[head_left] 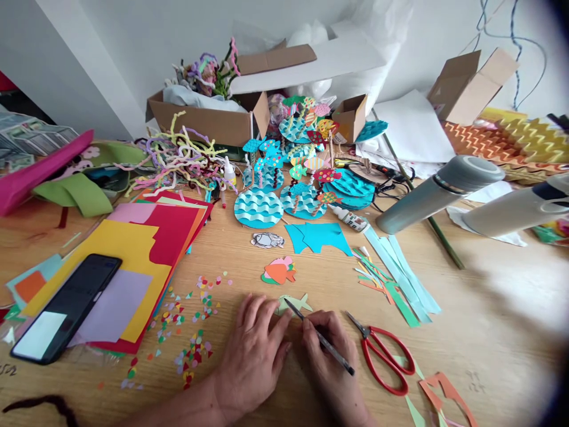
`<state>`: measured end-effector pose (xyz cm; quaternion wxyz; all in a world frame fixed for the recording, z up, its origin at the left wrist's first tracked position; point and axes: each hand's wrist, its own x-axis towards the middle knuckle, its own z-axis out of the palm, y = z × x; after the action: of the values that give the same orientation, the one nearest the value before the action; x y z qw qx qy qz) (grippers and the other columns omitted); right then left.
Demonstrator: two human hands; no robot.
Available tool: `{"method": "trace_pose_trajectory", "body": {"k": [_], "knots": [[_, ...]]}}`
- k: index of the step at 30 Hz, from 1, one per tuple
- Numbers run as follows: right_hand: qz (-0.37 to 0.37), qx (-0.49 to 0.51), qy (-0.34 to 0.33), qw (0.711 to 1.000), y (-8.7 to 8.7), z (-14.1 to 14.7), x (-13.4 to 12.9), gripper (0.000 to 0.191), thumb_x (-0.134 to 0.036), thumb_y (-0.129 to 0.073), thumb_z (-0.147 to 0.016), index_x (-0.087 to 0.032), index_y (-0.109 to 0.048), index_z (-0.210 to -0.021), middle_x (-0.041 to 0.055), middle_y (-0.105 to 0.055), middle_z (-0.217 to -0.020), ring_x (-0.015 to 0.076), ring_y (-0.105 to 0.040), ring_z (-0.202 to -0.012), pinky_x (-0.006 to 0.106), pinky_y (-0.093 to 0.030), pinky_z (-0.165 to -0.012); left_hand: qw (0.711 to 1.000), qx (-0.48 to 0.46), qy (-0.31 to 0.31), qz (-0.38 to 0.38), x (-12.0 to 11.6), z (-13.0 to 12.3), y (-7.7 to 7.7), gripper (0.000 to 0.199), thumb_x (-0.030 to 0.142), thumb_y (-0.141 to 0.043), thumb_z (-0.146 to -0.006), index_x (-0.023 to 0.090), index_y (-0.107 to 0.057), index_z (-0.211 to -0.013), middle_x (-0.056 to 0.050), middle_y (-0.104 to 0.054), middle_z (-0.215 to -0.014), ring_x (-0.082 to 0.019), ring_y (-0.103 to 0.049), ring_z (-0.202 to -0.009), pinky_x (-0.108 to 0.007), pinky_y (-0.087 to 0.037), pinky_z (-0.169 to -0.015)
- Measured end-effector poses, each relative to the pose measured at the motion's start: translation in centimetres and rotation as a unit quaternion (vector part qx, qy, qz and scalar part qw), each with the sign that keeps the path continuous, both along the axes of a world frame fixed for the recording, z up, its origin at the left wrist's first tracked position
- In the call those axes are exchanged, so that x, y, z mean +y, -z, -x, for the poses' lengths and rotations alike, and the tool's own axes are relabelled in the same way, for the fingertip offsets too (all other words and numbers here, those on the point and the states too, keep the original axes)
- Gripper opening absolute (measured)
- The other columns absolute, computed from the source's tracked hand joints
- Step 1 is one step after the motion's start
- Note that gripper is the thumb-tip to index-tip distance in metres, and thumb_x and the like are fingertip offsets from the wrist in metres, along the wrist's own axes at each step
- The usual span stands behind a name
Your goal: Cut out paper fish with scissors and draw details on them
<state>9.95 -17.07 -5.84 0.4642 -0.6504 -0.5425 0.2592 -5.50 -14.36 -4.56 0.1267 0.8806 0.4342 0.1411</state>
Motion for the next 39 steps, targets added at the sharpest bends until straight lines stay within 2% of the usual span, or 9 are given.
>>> {"method": "trace_pose_trajectory", "body": {"k": [32, 39], "knots": [[-0.005, 0.007, -0.002, 1.000, 0.01, -0.05, 0.04, 0.015, -0.021, -0.052, -0.087, -0.020, -0.051, -0.072, -0.0044, -0.052, -0.058, 0.0093, -0.047, -0.046, 0.018, -0.039, -0.044, 1.000, -0.008, -0.004, -0.011, -0.03, -0.09, 0.14, 0.037, 0.029, -0.050, -0.088, 0.025, -0.054, -0.125, -0.007, -0.051, -0.124, -0.028, -0.040, -0.121, -0.053, -0.033, -0.106], [-0.013, 0.009, 0.016, 1.000, 0.05, 0.00, 0.06, 0.015, -0.020, -0.052, -0.086, -0.020, -0.050, -0.071, -0.0044, -0.053, -0.057, 0.0095, -0.047, -0.045, 0.018, -0.040, -0.043, 1.000, 0.000, 0.002, -0.016, -0.05, -0.01, 0.24, 0.039, 0.027, -0.050, -0.088, 0.024, -0.052, -0.127, -0.008, -0.050, -0.124, -0.029, -0.040, -0.121, -0.054, -0.033, -0.106]]}}
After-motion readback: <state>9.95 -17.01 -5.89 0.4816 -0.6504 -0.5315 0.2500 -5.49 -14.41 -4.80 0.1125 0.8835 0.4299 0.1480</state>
